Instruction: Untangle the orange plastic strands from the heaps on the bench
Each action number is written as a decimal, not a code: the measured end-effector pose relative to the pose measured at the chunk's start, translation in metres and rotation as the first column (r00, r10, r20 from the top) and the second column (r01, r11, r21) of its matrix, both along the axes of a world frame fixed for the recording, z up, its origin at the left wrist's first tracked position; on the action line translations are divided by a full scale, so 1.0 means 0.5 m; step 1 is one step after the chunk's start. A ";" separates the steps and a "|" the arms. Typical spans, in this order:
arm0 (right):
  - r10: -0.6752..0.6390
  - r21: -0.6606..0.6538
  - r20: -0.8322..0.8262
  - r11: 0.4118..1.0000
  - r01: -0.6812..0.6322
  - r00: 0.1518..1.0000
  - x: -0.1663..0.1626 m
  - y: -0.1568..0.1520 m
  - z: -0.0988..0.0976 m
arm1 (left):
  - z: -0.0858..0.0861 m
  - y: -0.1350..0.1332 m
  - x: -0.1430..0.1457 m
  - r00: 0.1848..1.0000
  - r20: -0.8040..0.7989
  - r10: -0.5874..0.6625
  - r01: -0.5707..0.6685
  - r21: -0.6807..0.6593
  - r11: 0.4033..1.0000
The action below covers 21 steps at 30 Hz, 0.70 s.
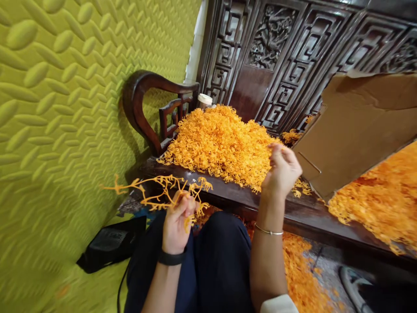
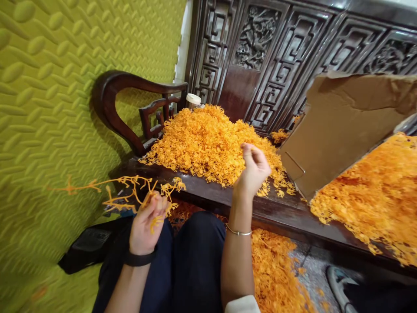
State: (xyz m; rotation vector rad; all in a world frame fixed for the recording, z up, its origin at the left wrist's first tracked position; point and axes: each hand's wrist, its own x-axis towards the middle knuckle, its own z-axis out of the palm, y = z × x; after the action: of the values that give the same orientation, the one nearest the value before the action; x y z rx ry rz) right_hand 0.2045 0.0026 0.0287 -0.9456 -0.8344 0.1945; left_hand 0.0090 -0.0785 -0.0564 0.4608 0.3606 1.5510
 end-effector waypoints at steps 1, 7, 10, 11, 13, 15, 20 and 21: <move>0.028 -0.075 0.070 0.997 -0.022 0.997 0.007 0.012 -0.010 | 0.002 0.000 -0.007 1.000 0.010 0.007 -0.007 0.019 1.000; 0.134 -0.358 0.489 0.932 0.058 0.862 -0.040 0.041 -0.082 | 0.001 0.005 -0.010 0.999 0.039 0.018 -0.021 0.066 0.998; 0.492 -0.515 0.465 0.826 -0.227 0.736 -0.065 0.001 -0.073 | -0.006 0.009 -0.010 0.999 -0.002 0.037 -0.037 0.071 0.997; 0.663 -0.609 0.375 0.703 -0.367 0.648 -0.072 -0.017 -0.067 | -0.007 0.010 -0.011 0.999 -0.015 0.047 -0.046 0.073 0.996; 0.824 -0.689 0.225 0.512 -0.513 0.520 -0.087 -0.054 -0.054 | -0.006 0.012 -0.013 0.996 -0.048 0.075 -0.072 0.074 0.995; 0.768 -0.638 0.264 0.593 -0.492 0.583 -0.104 -0.088 -0.045 | -0.003 0.014 -0.014 0.988 -0.090 0.126 -0.121 0.066 0.991; 0.825 -0.706 0.295 0.528 -0.472 0.483 -0.148 -0.137 -0.051 | 0.003 0.019 -0.010 0.969 -0.121 0.216 -0.211 0.046 0.976; 0.851 -0.739 0.291 0.490 -0.462 0.438 -0.154 -0.139 -0.056 | 0.003 0.020 -0.010 0.971 -0.110 0.210 -0.206 0.045 0.977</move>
State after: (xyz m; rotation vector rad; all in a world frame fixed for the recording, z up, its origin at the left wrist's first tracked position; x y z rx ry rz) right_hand 0.1276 -0.0672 0.0005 -1.1827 -1.9053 0.9606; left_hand 0.0039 -0.0687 -0.0551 0.5534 0.4846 1.7408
